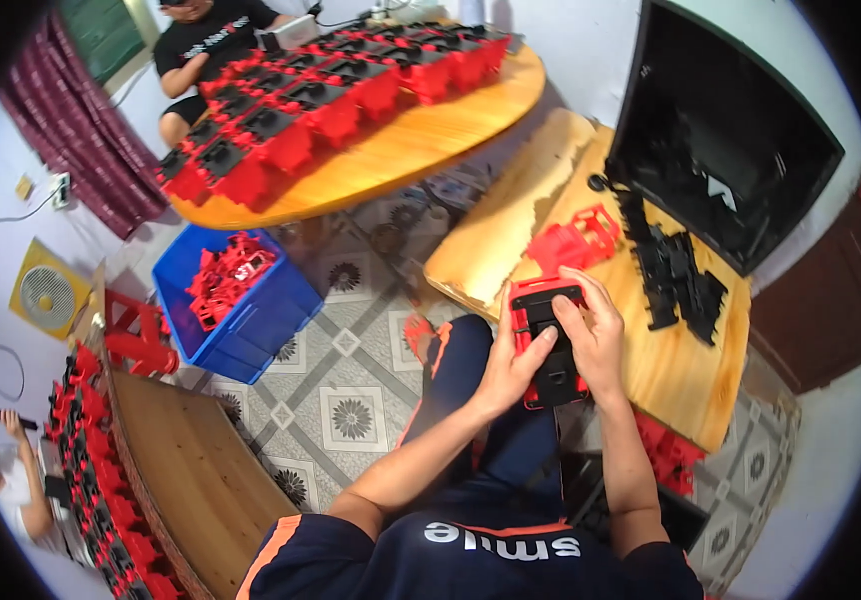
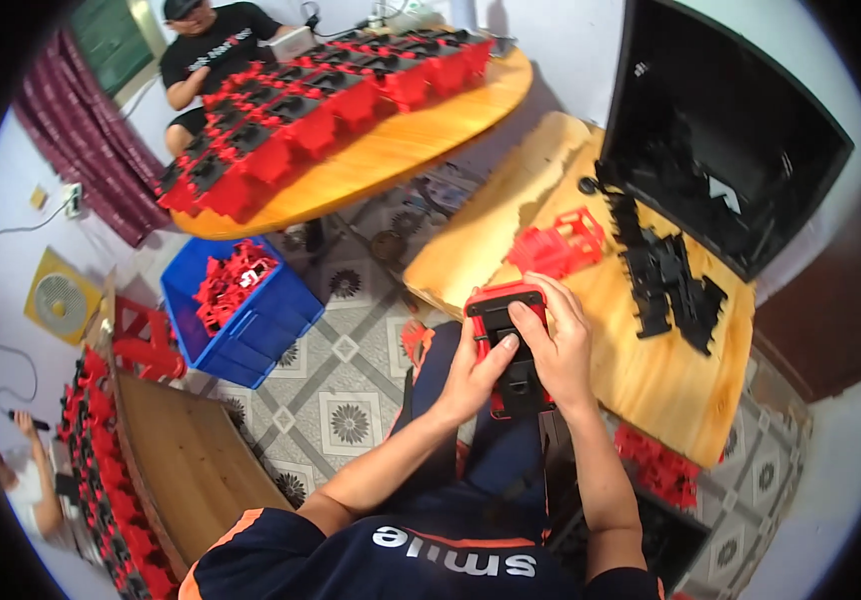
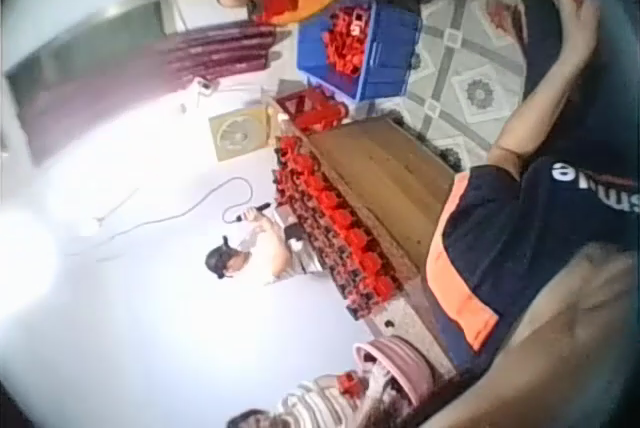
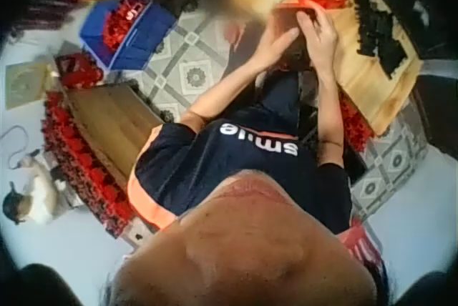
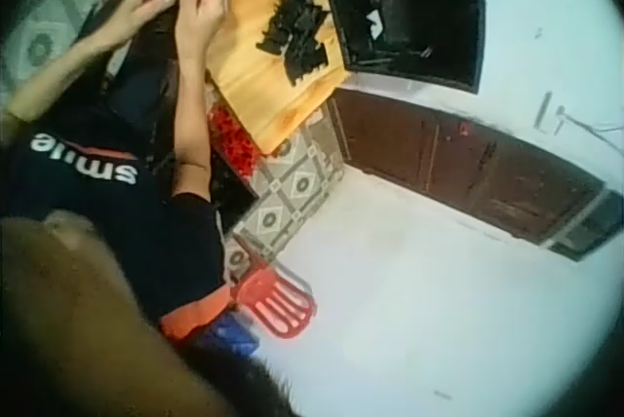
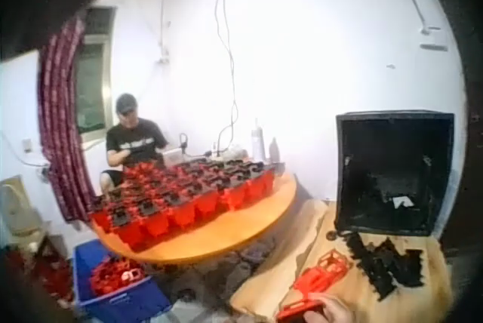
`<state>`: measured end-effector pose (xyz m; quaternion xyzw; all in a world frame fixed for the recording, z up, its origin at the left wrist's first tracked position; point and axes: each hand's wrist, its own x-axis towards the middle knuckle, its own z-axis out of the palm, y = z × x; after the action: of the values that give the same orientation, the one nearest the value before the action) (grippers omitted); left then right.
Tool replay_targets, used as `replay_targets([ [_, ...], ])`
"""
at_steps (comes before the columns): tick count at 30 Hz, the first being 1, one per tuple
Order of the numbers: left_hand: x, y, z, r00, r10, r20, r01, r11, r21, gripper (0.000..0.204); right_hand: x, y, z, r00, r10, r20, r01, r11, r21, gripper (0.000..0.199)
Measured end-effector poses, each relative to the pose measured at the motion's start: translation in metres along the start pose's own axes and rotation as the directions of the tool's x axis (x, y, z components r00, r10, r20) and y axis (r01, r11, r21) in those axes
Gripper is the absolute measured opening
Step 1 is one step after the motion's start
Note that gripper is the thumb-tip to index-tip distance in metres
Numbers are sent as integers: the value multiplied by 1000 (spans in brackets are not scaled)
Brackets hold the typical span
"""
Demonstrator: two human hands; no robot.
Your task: The person assembles toy cars by attaching black plastic bases onto red plastic toy car bodies by hand, then places the assembled toy cars on a table.
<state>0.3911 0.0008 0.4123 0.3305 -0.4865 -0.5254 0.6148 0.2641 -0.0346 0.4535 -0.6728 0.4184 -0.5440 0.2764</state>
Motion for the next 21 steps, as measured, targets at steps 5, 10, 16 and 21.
replay_targets([
  [5, 18, 48, -23, 944, 22, -329, -158, 906, -392, 47, 2, -14, 4, 906, 77, 417, -267, 867, 420, 115],
  [10, 6, 69, -35, 877, 224, -426, -330, 924, -194, 76, -17, -20, 55, 955, 125, 269, -241, 856, 458, 67],
  [16, -41, 105, -109, 863, 422, -279, -429, 903, 39, 115, -25, -45, 132, 906, 57, 420, -349, 663, 662, 66],
  [21, -142, 146, -142, 567, 561, -603, -459, 823, 334, 120, -51, -95, 206, 614, -290, 734, -346, 737, 581, 94],
])
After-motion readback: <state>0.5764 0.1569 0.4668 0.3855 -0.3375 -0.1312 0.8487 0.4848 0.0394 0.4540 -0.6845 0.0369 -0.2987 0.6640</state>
